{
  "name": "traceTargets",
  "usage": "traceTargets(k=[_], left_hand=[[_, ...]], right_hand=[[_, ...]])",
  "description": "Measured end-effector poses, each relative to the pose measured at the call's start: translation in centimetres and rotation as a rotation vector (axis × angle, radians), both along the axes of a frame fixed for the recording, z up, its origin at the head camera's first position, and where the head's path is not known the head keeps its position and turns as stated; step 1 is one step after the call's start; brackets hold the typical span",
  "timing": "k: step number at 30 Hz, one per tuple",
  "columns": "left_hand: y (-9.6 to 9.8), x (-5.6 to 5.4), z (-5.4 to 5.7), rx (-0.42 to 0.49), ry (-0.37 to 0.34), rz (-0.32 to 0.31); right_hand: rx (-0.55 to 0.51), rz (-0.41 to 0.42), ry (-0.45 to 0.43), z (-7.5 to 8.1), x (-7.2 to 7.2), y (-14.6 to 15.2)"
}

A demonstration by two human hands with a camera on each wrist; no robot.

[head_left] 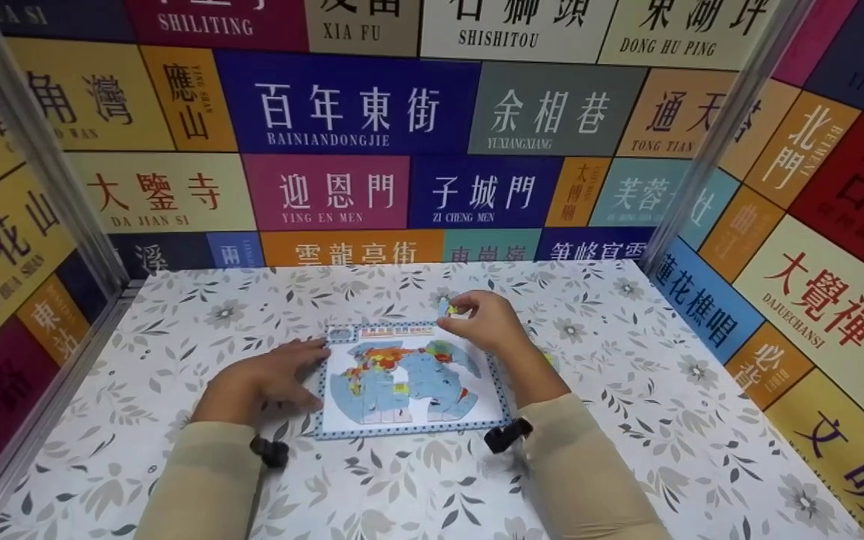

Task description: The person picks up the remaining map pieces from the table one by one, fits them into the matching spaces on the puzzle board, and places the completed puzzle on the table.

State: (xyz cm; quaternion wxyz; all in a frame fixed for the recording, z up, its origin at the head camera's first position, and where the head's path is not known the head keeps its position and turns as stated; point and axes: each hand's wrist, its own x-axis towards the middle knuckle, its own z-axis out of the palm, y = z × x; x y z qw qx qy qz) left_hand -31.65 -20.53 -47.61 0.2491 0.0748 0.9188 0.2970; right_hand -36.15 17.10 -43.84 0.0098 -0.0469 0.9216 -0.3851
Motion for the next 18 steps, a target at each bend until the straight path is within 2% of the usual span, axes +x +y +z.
traceTargets(k=[7,13,18], left_hand=[[-0.2,-0.1,-0.1,-0.023,0.016,-0.021],[-0.1,-0.3,-0.2,-0.036,0.044,-0.065],[-0.2,-0.3,-0.2,-0.053,0.055,-0.079]], right_hand=[[-0.042,0.059,0.017,-0.3,0.4,-2.1],[-0.04,0.103,0.045,-0.4,0.8,-3.8],[-0.043,0.133,0.026,-0.5,1.1,-5.2]])
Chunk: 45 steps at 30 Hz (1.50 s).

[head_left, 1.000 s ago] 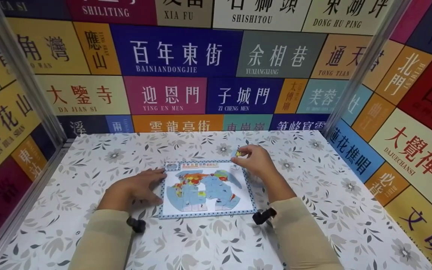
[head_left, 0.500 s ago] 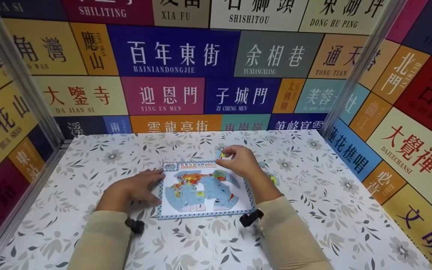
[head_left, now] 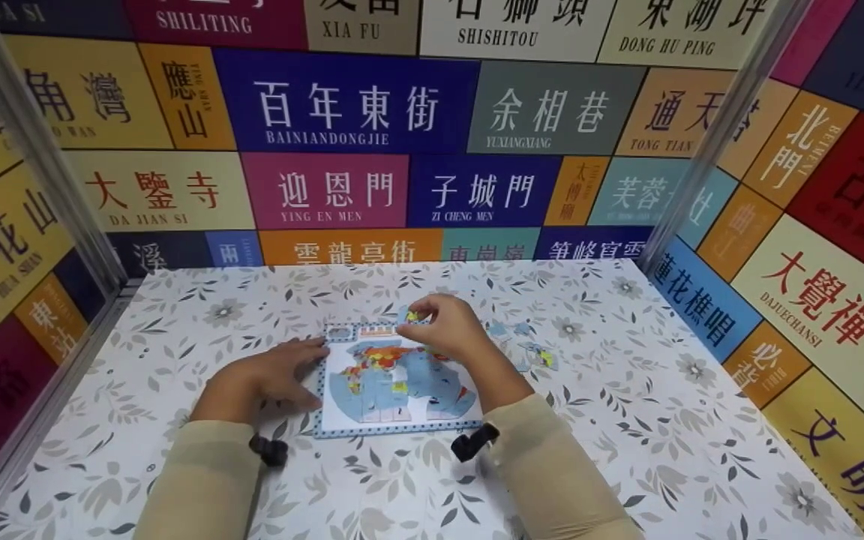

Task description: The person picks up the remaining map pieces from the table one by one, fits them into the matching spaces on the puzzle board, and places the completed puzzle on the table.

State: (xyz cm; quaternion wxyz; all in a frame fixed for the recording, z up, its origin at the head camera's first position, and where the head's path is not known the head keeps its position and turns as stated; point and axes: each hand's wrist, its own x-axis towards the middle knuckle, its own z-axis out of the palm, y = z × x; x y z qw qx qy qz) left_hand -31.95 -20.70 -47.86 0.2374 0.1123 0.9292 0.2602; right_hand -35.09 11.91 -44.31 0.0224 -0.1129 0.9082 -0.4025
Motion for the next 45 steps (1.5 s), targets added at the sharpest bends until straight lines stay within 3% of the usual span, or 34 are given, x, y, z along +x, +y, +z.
traceTargets(k=[19,27,37,45], left_hand=[[-0.1,-0.3,-0.1,-0.031,0.006,-0.016],[-0.1,-0.3,0.1,-0.012,0.012,-0.026],[-0.1,-0.2,0.0,-0.015,-0.025,0.028],[0.1,-0.2,0.0,-0.027,-0.019,0.029]], right_hand=[[-0.035,0.084,-0.017,-0.8,0.9,-5.7],[-0.012,0.088,-0.017,-1.1,1.2,-7.5],[-0.024,0.085,-0.019,-1.6,1.2,-9.3],[-0.012,0.054,-0.057,-2.8,1.1,-9.9]])
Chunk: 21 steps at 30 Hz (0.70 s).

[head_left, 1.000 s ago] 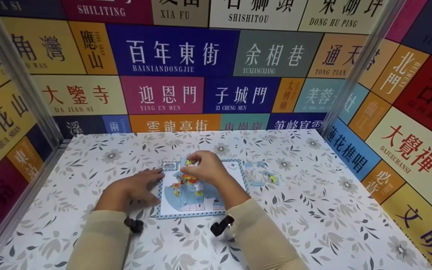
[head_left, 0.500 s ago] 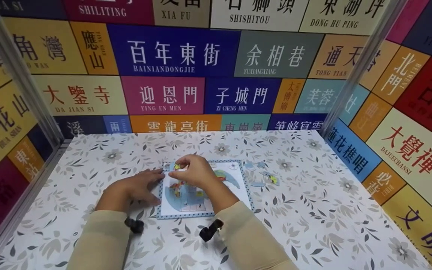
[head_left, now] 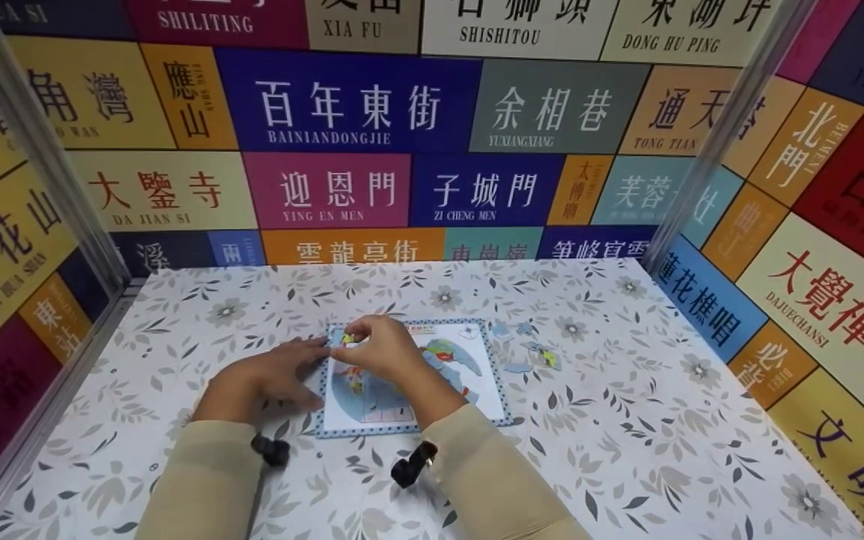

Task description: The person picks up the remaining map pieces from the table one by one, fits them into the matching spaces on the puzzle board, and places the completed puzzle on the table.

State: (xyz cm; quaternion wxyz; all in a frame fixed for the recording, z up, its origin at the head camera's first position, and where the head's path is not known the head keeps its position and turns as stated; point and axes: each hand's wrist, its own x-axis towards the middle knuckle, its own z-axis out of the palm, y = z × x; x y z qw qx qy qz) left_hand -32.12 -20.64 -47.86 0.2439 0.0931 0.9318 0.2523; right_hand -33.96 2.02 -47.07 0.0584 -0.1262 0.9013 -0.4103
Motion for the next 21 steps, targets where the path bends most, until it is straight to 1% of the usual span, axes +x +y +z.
traceTargets(k=[5,7,12,15,17,21], left_hand=[[-0.1,0.0,0.0,0.011,0.014,-0.014],[-0.1,0.0,0.0,0.007,0.033,-0.042],[-0.2,0.0,-0.2,-0.012,0.063,-0.084],[-0.2,-0.2,-0.2,-0.005,0.049,-0.073],[-0.3,-0.3,-0.3,-0.001,0.046,-0.077],[-0.3,-0.3,-0.3,-0.005,0.05,-0.087]], right_hand=[[0.019,-0.003,-0.028,-0.8,-0.1,-0.1],[0.04,-0.006,-0.022,-1.2,-0.2,-0.1],[0.081,-0.007,-0.023,-1.9,-0.5,-0.2],[0.084,-0.014,-0.061,-2.2,-0.5,-0.2],[0.091,-0.012,-0.067,-2.3,-0.5,-0.3],[0.118,0.001,-0.038,-2.6,-0.7,-0.4]])
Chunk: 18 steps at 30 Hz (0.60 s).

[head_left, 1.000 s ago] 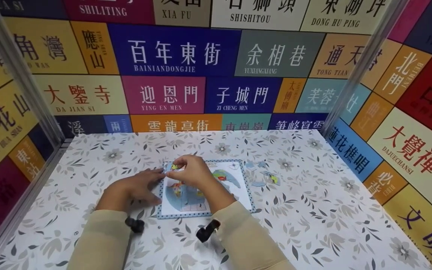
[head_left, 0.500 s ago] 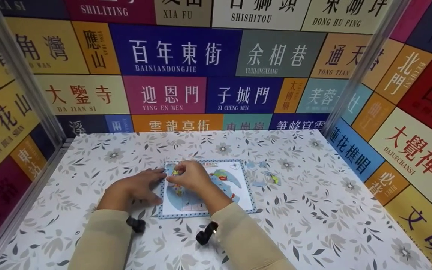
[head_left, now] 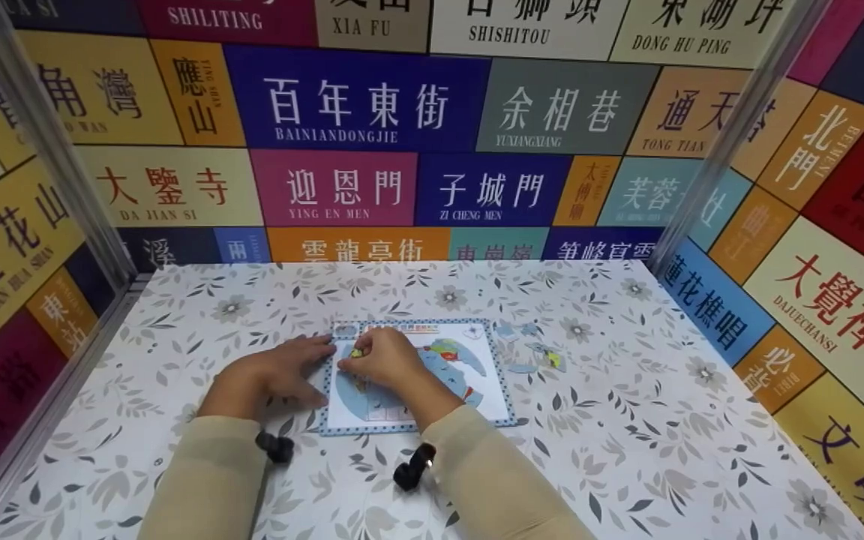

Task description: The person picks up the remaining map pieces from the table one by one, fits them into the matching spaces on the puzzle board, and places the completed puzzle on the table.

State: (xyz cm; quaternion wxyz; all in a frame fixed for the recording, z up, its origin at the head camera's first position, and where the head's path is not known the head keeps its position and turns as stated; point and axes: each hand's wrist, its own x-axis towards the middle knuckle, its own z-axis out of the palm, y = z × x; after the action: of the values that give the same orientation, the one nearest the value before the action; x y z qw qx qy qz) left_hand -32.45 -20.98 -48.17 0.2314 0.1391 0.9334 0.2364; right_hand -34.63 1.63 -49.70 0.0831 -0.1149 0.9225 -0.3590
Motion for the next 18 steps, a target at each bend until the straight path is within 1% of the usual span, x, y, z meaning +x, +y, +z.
traceTargets(k=[4,10,12,18], left_hand=[[0.0,0.08,0.14,0.008,-0.01,0.012],[0.1,0.19,0.36,0.017,-0.046,0.056],[0.14,0.23,0.4,0.013,-0.048,0.056],[0.19,0.25,0.4,-0.008,-0.023,0.024]], right_hand=[[0.011,0.001,0.004,-0.25,-0.11,-0.2],[0.03,-0.02,0.002,-0.55,-0.15,-0.47],[0.041,-0.026,0.01,-0.55,-0.11,-0.51],[0.07,-0.016,0.032,-0.48,0.01,-0.57]])
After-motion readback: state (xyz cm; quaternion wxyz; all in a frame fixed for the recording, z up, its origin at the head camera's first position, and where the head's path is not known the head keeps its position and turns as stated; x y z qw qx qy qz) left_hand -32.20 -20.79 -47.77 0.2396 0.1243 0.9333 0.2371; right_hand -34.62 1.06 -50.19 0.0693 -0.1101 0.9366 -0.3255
